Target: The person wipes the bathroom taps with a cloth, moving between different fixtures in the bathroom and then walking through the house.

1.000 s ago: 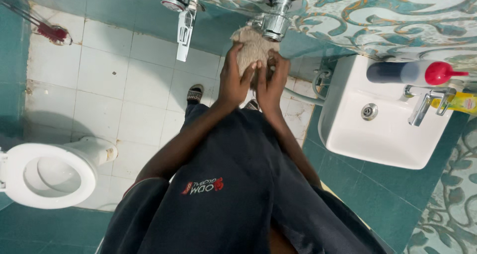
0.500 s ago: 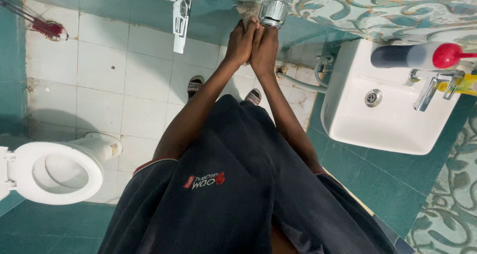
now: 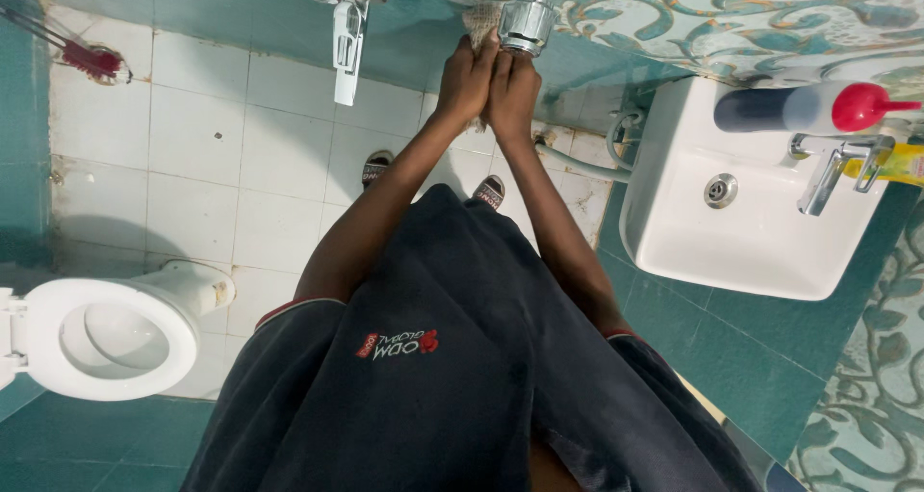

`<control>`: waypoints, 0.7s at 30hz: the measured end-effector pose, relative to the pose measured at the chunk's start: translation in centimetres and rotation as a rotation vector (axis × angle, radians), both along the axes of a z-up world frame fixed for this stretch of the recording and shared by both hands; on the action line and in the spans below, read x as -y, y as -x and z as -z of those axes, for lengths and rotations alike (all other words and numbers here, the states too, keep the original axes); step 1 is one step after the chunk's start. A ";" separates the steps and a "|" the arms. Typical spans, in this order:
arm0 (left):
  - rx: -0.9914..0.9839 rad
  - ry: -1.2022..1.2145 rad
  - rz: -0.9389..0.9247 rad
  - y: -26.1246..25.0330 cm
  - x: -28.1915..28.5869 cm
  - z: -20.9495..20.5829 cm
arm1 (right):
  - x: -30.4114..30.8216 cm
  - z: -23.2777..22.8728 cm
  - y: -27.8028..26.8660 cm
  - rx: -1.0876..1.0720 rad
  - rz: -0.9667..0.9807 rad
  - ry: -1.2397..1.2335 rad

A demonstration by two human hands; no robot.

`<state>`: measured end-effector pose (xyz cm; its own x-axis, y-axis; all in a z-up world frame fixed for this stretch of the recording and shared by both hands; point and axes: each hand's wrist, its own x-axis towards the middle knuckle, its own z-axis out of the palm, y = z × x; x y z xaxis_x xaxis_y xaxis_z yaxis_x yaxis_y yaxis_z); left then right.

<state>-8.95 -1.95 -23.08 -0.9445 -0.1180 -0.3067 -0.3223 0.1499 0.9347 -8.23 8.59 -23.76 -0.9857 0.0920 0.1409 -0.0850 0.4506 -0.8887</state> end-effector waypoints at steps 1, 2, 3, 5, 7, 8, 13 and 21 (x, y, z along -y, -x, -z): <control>0.002 0.001 -0.003 0.3 0.0 0.6 | -0.3 0.5 0.3 0.002 -0.003 0.001; -0.063 -0.020 -0.027 0.8 -0.2 0.9 | -0.7 0.6 0.8 -0.001 -0.009 -0.030; -0.128 -0.042 -0.051 1.1 -0.3 1.2 | -0.8 0.3 1.1 -0.003 -0.015 -0.062; -0.164 -0.041 -0.046 -0.2 -0.5 1.6 | -0.4 -0.7 -0.3 0.015 -0.001 -0.030; -0.269 0.016 -0.038 -2.0 -0.3 1.3 | 0.0 -2.5 -2.4 0.007 0.007 0.011; -0.322 0.067 -0.032 -3.7 -0.1 1.0 | 0.1 -3.3 -3.8 0.056 -0.011 -0.010; -0.237 -0.124 0.036 -10.7 0.9 1.0 | -0.5 -4.9 -9.6 0.128 -0.126 0.005; -0.036 -0.126 0.013 -2.9 1.3 3.9 | -0.9 -0.2 -3.1 0.089 -0.047 0.055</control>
